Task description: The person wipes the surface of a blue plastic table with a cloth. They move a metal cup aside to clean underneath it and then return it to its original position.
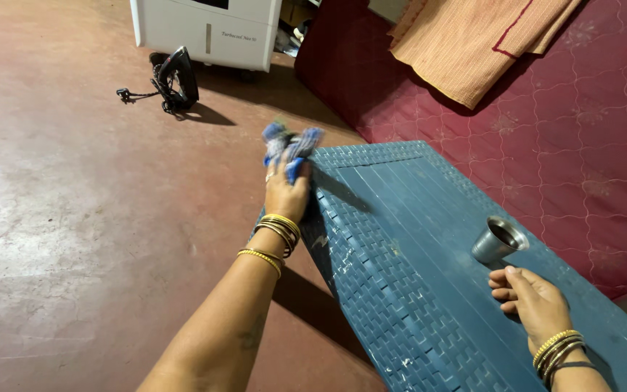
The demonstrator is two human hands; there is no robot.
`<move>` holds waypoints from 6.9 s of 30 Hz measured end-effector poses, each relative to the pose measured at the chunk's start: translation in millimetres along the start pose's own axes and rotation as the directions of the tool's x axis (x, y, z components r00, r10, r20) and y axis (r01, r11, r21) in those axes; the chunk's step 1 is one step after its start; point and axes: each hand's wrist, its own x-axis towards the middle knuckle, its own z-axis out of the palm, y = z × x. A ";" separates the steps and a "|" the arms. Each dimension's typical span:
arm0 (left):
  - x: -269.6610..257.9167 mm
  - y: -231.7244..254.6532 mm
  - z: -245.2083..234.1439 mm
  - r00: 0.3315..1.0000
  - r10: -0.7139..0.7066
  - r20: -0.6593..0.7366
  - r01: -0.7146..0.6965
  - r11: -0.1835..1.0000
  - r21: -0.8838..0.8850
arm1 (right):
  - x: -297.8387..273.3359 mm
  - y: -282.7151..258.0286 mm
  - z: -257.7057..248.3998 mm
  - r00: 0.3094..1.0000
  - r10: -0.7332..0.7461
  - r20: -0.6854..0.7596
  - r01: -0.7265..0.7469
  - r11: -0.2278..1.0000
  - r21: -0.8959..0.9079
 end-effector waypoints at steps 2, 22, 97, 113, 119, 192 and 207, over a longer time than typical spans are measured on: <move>-13.1 -23.4 6.9 0.959 -0.280 0.043 0.281 0.959 -0.019 | 1.0 1.3 -0.3 1.000 -0.006 0.007 0.006 1.000 0.002; -134.8 133.4 -68.6 0.816 0.332 0.474 -0.346 0.936 -0.060 | -1.2 -0.1 1.5 0.999 -0.038 -0.004 0.038 0.999 -0.038; -23.2 122.0 59.9 0.630 -0.023 0.776 -0.387 0.857 0.340 | -99.7 -71.6 46.7 0.684 -0.548 0.481 0.729 0.513 -0.453; -30.1 128.7 62.1 0.536 -0.098 0.838 -0.570 0.691 0.445 | -62.5 63.0 -144.0 0.963 -0.268 0.017 0.170 0.561 -0.810; -30.7 131.7 57.5 0.541 -0.086 0.837 -0.561 0.705 0.435 | -102.5 -38.3 -5.9 0.868 -0.417 0.269 0.457 0.462 -0.760; -31.6 135.0 57.0 0.558 -0.050 0.828 -0.591 0.676 0.440 | -131.4 7.0 -56.3 0.823 -0.365 0.434 0.568 0.524 -0.635; -34.0 134.7 57.3 0.559 -0.089 0.824 -0.567 0.684 0.459 | 21.5 105.8 -166.2 0.968 -0.252 -0.017 0.122 0.524 -0.843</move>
